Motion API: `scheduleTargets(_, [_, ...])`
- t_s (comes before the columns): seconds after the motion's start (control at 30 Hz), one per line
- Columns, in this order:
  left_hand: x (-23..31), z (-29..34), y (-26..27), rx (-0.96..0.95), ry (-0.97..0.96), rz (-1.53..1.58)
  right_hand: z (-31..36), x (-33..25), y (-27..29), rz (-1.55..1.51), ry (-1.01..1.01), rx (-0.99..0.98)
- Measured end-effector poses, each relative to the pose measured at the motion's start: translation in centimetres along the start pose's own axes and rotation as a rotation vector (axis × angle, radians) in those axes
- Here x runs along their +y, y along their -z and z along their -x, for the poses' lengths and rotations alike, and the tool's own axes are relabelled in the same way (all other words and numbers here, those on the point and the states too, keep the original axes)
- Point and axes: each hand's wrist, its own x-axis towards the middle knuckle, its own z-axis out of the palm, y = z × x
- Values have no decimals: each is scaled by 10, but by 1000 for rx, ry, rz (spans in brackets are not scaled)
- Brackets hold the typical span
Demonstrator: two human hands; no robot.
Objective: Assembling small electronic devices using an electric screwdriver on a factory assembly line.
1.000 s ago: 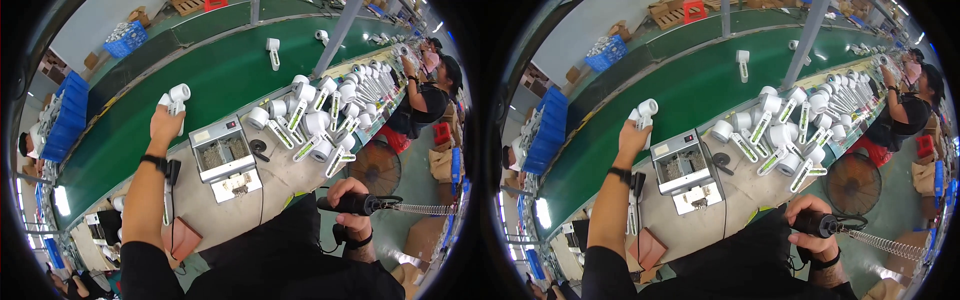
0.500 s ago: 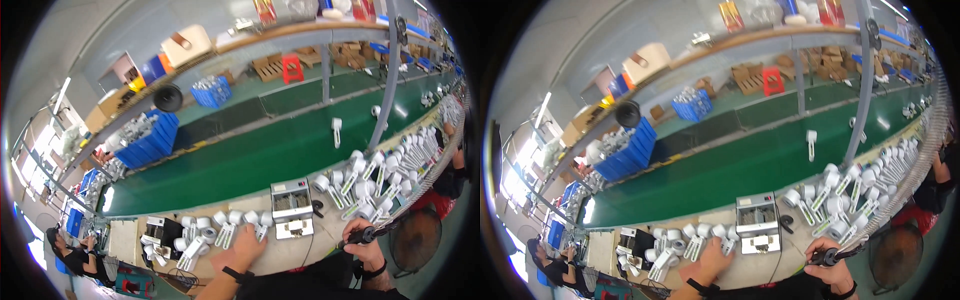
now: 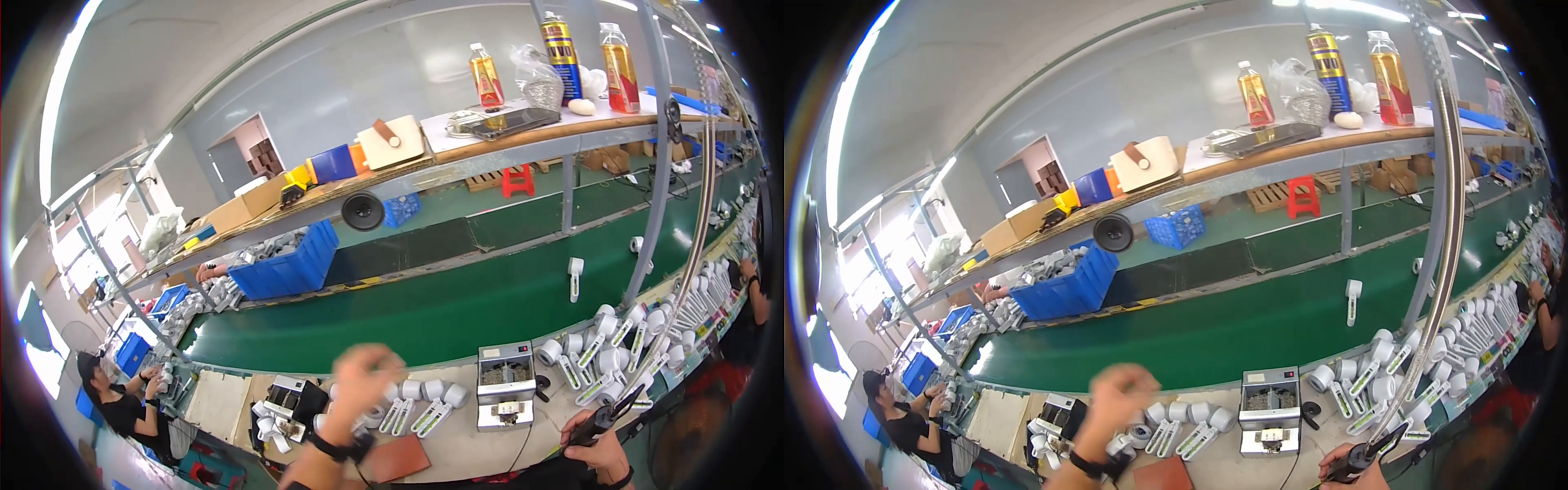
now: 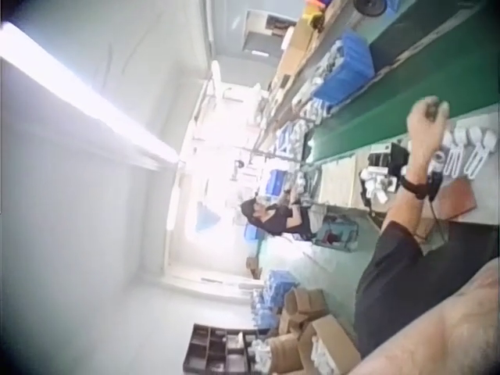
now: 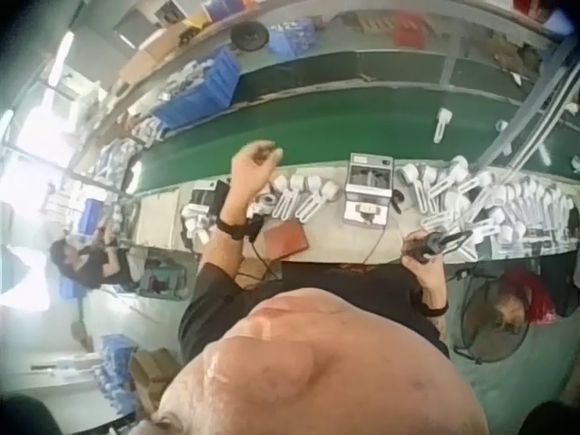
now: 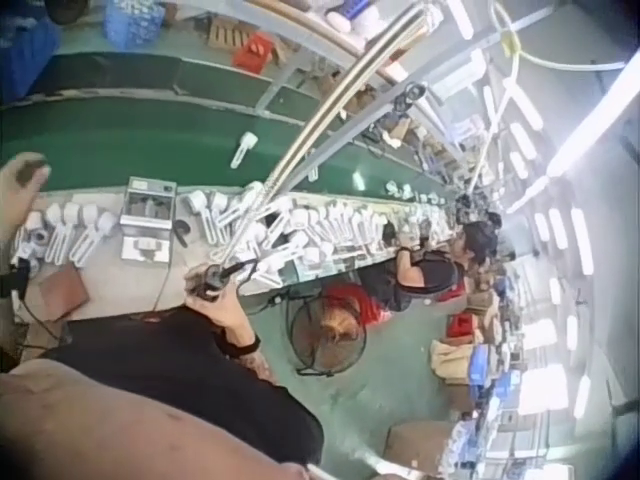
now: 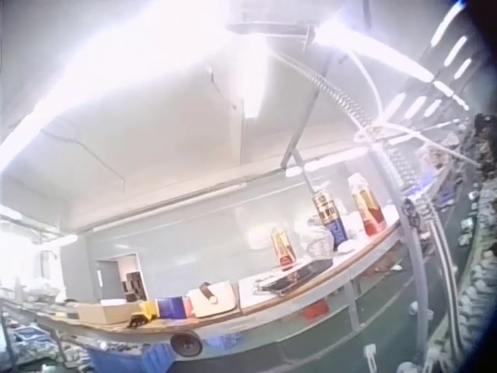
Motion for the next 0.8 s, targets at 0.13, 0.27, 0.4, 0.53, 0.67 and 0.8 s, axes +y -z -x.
scheduleTargets(0.13, [54, -133, 155, 816, -235, -281, 4, 2, -7, -64, -13, 47])
scheduleTargets(0.27, [50, -218, 246, 993, 77, -694, -3, 6, -12, -77, 18, 67])
scheduleTargets(0.4, [-23, -244, 302, 527, 415, -485, -6, 14, -14, -84, 41, 41])
scheduleTargets(0.53, [-27, -240, 298, 581, 358, -366, 1, 2, -27, 182, 0, 102])
scheduleTargets(0.67, [11, -190, 288, 781, 323, -542, 15, -15, -32, 553, 65, 212])
scheduleTargets(0.8, [25, -95, 290, 771, 44, -253, 27, -76, -34, 1177, -46, -334])
